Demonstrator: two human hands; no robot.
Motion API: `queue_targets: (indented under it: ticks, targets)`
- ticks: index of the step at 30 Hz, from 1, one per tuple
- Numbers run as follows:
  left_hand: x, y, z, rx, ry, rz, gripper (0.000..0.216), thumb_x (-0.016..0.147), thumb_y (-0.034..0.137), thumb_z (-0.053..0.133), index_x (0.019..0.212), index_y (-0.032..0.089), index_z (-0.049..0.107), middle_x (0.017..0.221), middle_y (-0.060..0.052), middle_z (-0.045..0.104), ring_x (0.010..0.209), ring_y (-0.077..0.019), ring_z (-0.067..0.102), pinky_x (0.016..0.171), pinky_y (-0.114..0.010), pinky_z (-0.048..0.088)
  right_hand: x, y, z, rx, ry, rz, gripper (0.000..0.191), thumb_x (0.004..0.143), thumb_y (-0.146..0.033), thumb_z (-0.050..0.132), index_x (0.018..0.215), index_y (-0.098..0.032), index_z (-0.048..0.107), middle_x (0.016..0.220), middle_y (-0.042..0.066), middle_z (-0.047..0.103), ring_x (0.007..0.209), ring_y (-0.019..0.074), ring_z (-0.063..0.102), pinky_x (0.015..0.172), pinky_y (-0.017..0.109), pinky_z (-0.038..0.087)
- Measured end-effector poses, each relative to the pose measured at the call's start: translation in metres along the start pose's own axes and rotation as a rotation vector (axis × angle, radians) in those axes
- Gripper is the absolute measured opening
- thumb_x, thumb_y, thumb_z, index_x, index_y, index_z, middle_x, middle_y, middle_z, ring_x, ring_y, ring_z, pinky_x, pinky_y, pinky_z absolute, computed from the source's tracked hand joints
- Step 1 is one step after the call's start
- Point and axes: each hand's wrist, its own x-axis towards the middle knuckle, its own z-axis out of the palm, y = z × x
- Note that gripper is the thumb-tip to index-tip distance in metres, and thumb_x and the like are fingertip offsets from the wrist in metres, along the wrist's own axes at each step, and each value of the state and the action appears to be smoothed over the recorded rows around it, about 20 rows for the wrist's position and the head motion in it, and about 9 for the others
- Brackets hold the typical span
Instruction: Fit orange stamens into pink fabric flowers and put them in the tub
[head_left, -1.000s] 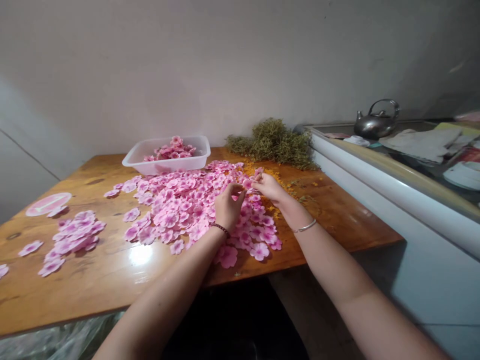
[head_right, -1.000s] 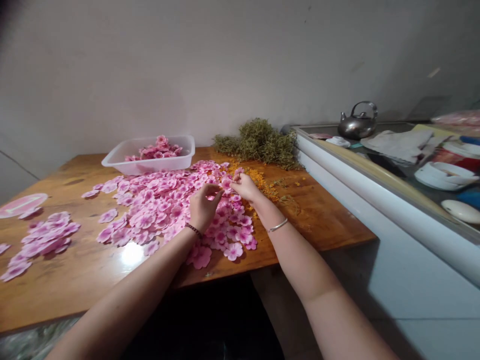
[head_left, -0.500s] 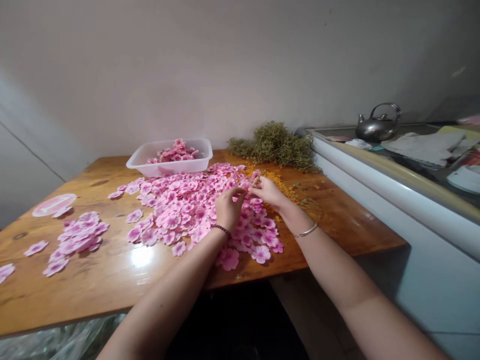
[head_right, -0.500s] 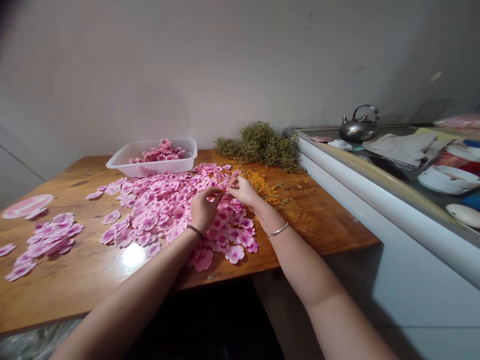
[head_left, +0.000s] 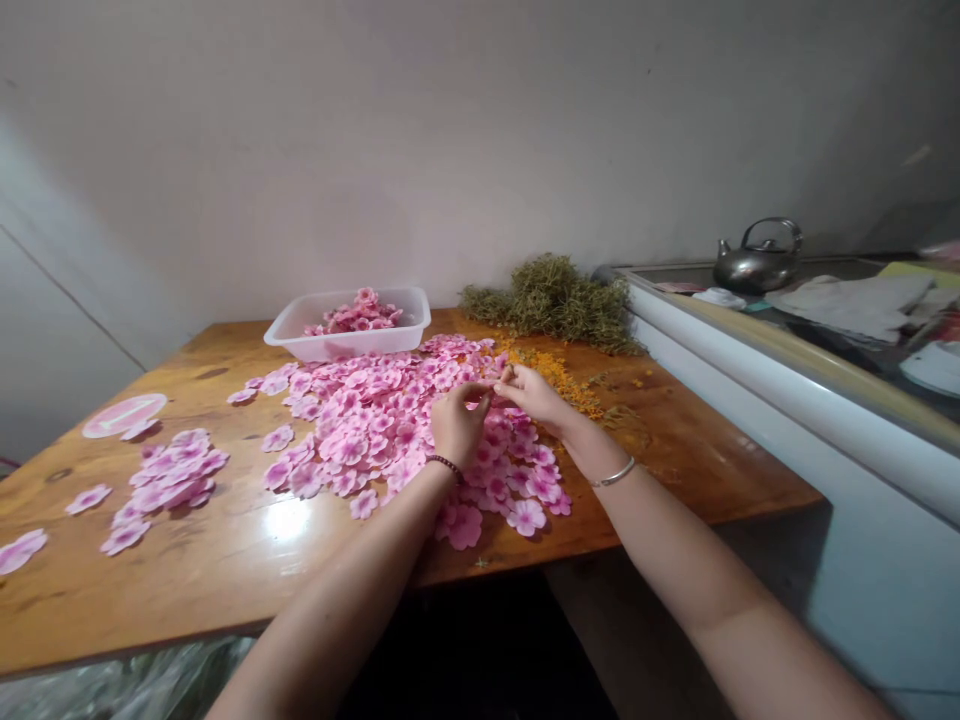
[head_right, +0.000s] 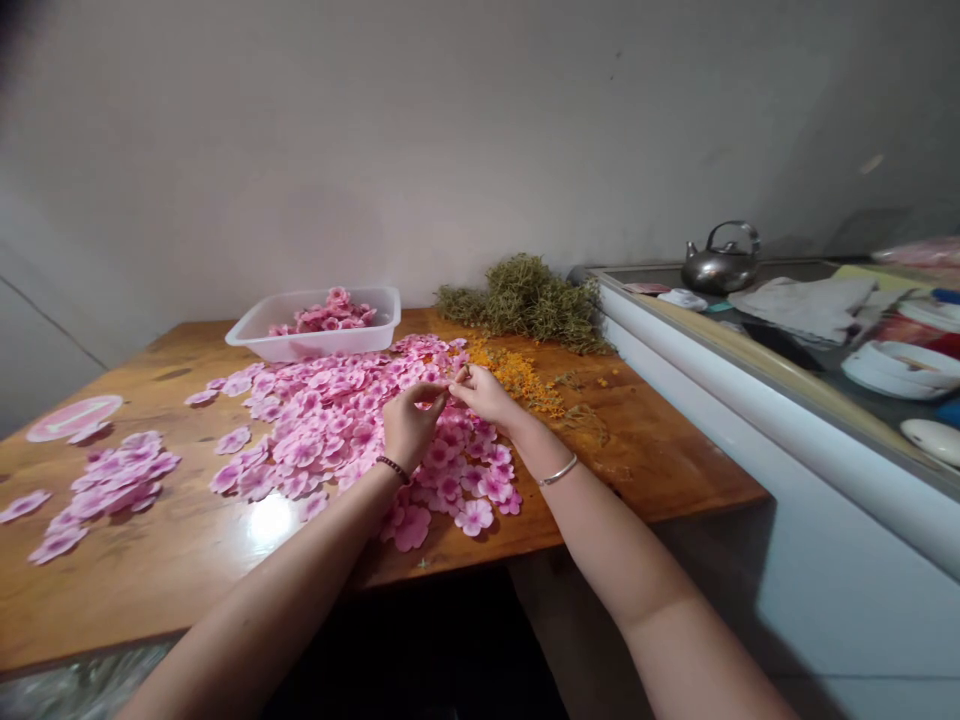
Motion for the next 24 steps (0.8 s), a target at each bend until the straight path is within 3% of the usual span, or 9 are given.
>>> queue_targets:
  ticks: [4, 9, 18, 22, 24]
  targets:
    - [0.003, 0.002, 0.0, -0.135, 0.003, -0.069, 0.006, 0.076, 0.021, 0.067, 0.077, 0.018, 0.072, 0.077, -0.003, 0.075, 0.07, -0.0166, 0.069, 0.071, -0.028, 0.054, -0.002, -0.004, -0.003, 0.135, -0.036, 0.052, 0.024, 0.073, -0.024, 0.071, 0.075, -0.021, 0.047, 0.083, 0.001, 0.067, 0.078, 0.0144, 0.065, 0.077, 0.03, 0.055]
    - [0.005, 0.002, 0.002, -0.309, -0.01, -0.117, 0.01, 0.076, 0.024, 0.067, 0.079, 0.016, 0.072, 0.079, -0.006, 0.075, 0.072, -0.0167, 0.069, 0.071, -0.028, 0.055, 0.007, 0.007, -0.006, 0.087, 0.031, -0.069, 0.041, 0.061, -0.024, 0.081, 0.079, -0.021, 0.045, 0.09, 0.002, 0.068, 0.085, 0.0162, 0.066, 0.082, 0.033, 0.055]
    - [0.01, -0.006, 0.003, -0.378, -0.102, -0.186, 0.015, 0.074, 0.028, 0.072, 0.081, 0.015, 0.068, 0.083, -0.007, 0.072, 0.08, -0.0185, 0.068, 0.077, -0.032, 0.055, 0.012, 0.009, -0.006, -0.041, 0.083, -0.131, 0.046, 0.056, -0.028, 0.083, 0.071, -0.022, 0.04, 0.075, -0.003, 0.062, 0.077, 0.0147, 0.064, 0.078, 0.032, 0.054]
    - [0.006, -0.007, 0.006, -0.34, -0.101, -0.129, 0.057, 0.057, 0.024, 0.086, 0.106, 0.019, 0.057, 0.103, -0.007, 0.067, 0.092, -0.0187, 0.066, 0.08, -0.032, 0.054, 0.008, 0.008, -0.005, 0.1, 0.075, -0.008, 0.039, 0.061, -0.024, 0.08, 0.074, -0.021, 0.043, 0.078, -0.003, 0.061, 0.076, 0.0137, 0.063, 0.07, 0.027, 0.053]
    - [0.005, -0.006, 0.007, -0.381, -0.095, -0.153, 0.064, 0.058, 0.02, 0.085, 0.112, 0.02, 0.05, 0.103, -0.007, 0.066, 0.089, -0.0169, 0.066, 0.077, -0.03, 0.055, 0.004, 0.005, -0.004, 0.175, 0.041, 0.092, 0.036, 0.064, -0.022, 0.078, 0.075, -0.021, 0.045, 0.077, -0.003, 0.061, 0.072, 0.0129, 0.063, 0.066, 0.025, 0.053]
